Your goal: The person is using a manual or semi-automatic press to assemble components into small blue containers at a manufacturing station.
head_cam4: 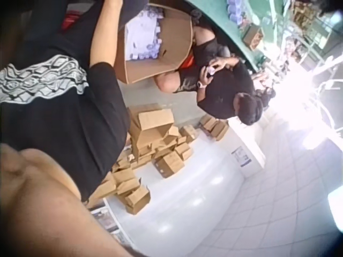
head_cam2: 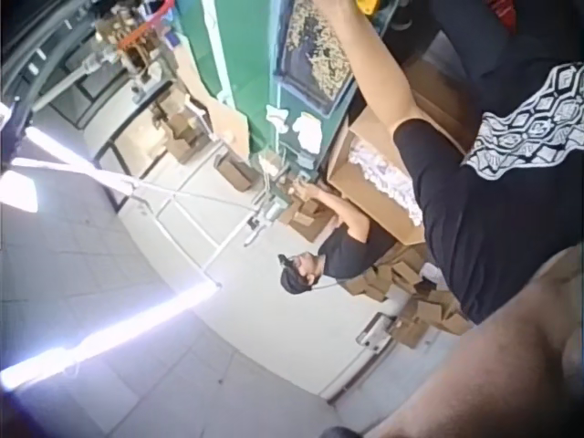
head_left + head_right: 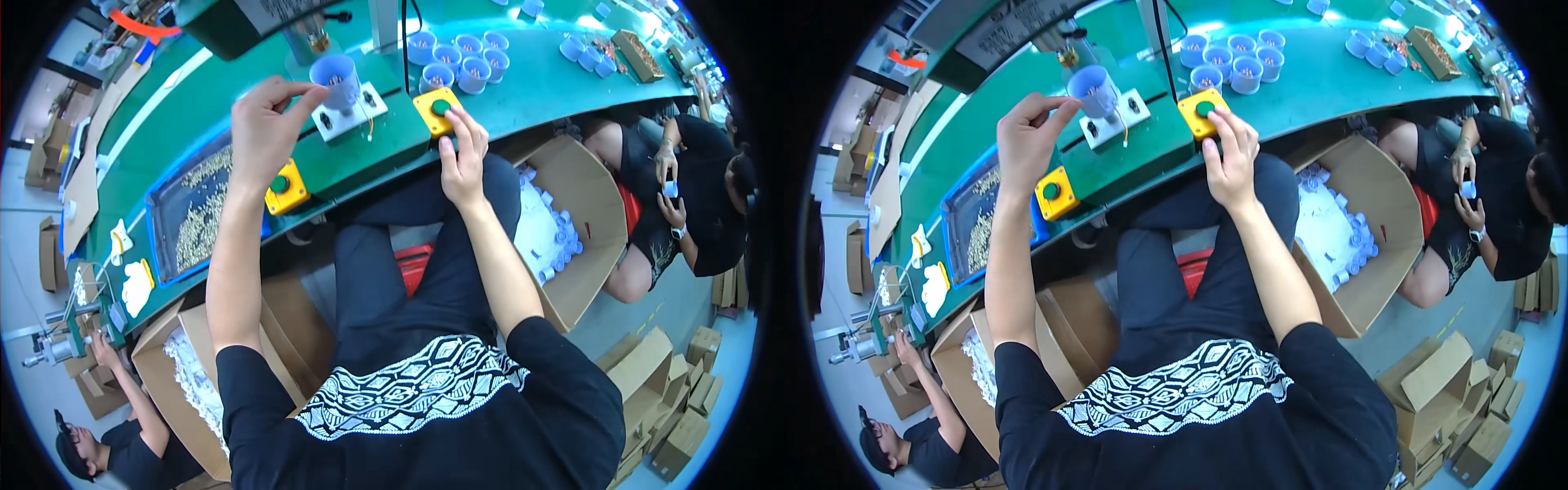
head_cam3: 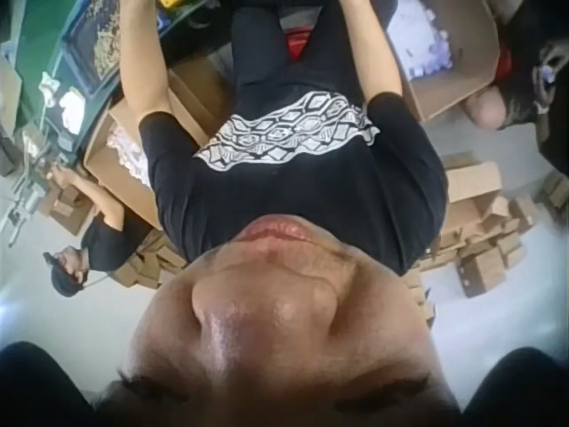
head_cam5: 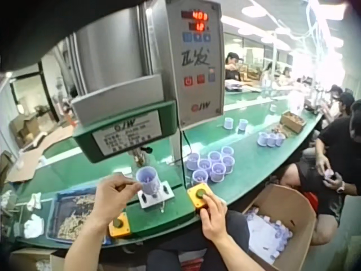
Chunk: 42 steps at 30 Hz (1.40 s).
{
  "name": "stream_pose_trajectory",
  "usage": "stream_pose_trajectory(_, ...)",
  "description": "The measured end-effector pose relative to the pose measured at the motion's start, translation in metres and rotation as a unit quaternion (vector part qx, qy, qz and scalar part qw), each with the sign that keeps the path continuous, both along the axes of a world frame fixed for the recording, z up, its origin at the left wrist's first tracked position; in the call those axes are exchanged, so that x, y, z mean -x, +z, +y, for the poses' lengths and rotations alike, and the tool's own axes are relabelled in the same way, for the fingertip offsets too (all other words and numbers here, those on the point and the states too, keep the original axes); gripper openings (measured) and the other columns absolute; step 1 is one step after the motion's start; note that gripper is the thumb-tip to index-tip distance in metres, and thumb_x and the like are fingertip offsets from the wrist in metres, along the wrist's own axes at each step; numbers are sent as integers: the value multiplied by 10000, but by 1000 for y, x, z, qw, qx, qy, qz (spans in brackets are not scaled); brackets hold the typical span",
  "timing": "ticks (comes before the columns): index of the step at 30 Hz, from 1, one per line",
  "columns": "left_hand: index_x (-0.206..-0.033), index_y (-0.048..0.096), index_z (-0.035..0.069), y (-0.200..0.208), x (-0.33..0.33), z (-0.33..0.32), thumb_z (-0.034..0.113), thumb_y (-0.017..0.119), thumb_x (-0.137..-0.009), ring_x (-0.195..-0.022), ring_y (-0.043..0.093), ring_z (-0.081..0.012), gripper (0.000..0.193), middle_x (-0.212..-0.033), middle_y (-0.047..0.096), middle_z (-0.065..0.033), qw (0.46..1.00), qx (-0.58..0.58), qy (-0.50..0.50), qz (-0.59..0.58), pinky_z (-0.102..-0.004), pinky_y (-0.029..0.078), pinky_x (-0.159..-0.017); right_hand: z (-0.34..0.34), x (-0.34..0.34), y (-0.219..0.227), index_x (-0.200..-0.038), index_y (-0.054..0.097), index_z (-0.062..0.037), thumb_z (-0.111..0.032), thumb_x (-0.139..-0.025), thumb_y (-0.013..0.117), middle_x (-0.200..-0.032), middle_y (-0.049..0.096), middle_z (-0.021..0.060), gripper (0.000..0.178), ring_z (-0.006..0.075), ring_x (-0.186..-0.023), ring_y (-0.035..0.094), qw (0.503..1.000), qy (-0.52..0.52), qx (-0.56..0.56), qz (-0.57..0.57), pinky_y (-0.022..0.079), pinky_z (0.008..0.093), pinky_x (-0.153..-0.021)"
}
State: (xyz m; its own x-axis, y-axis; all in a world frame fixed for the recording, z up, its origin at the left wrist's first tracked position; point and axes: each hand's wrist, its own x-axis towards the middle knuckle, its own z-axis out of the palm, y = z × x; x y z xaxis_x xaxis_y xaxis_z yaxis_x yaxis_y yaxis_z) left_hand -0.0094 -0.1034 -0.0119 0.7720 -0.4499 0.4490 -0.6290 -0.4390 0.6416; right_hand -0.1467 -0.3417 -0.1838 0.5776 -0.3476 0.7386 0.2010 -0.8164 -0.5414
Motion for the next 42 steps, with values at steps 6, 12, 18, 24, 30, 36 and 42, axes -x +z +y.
stream_pose_trajectory(6, -971, 777, -9, 28, -40, -33, 192, 815, -873, -662, 549, -84, 227, -684, 645, -51, 986, -31, -34, 162, -256, 424, -607, -3, -6, 9, -1332, 591, -29, -143, -972, 567, -1406, 574, 151, 379, 322, -1295, 495, 999, -30, -16, -9, 337, 415, -1117)
stream_pose_trajectory(12, -950, 772, -25, 26, -35, -26, 299, 805, -857, -726, 649, -160, 339, -789, 721, -118, 982, -142, -50, 119, -325, 505, -697, 15, -11, -8, -1257, 630, -91, -117, -912, 615, -1313, 610, 106, 346, 319, -1221, 517, 997, -45, -50, -29, 367, 447, -1051)
stream_pose_trajectory(18, -983, 749, -38, 25, -38, -33, 242, 764, -887, -764, 667, -191, 296, -856, 743, -140, 974, -158, -81, 142, -328, 511, -730, 19, -4, -1, -1276, 619, -90, -155, -928, 610, -1347, 595, 81, 354, 307, -1237, 504, 996, -58, -59, -24, 364, 434, -1031)
stream_pose_trajectory(24, -1100, 723, -20, 5, -7, -4, 130, 732, -901, -862, 681, -287, 249, -927, 709, -151, 994, -100, -44, 0, -364, 527, -811, 11, -4, -4, -1277, 621, -86, -173, -930, 613, -1359, 590, 77, 358, 301, -1234, 502, 997, -65, -47, -14, 368, 425, -1024)
stream_pose_trajectory(30, -1045, 729, -8, -106, 54, 81, 16, 721, -856, -948, 656, -358, 191, -987, 687, -174, 984, -39, 60, -164, -440, 531, -871, 12, -5, 12, -1236, 635, -76, -181, -922, 623, -1352, 590, 82, 331, 306, -1221, 509, 998, -53, -37, 7, 383, 426, -1012)
stream_pose_trajectory(36, -1032, 720, -11, -92, 57, 81, 50, 725, -858, -977, 643, -357, 184, -994, 689, -170, 972, -123, 60, -193, -455, 514, -891, -8, -15, 37, -1155, 644, -43, -166, -921, 607, -1237, 632, 134, 268, 367, -1144, 548, 997, -60, 38, 13, 447, 455, -982)
stream_pose_trajectory(42, -1063, 709, -12, -73, 51, 80, 70, 712, -875, -974, 640, -353, 205, -1000, 687, -168, 966, -168, 14, -195, -451, 504, -898, -8, -23, 24, -1135, 646, -41, -167, -926, 596, -1212, 658, 147, 249, 379, -1095, 591, 999, -26, 28, -33, 496, 464, -946)
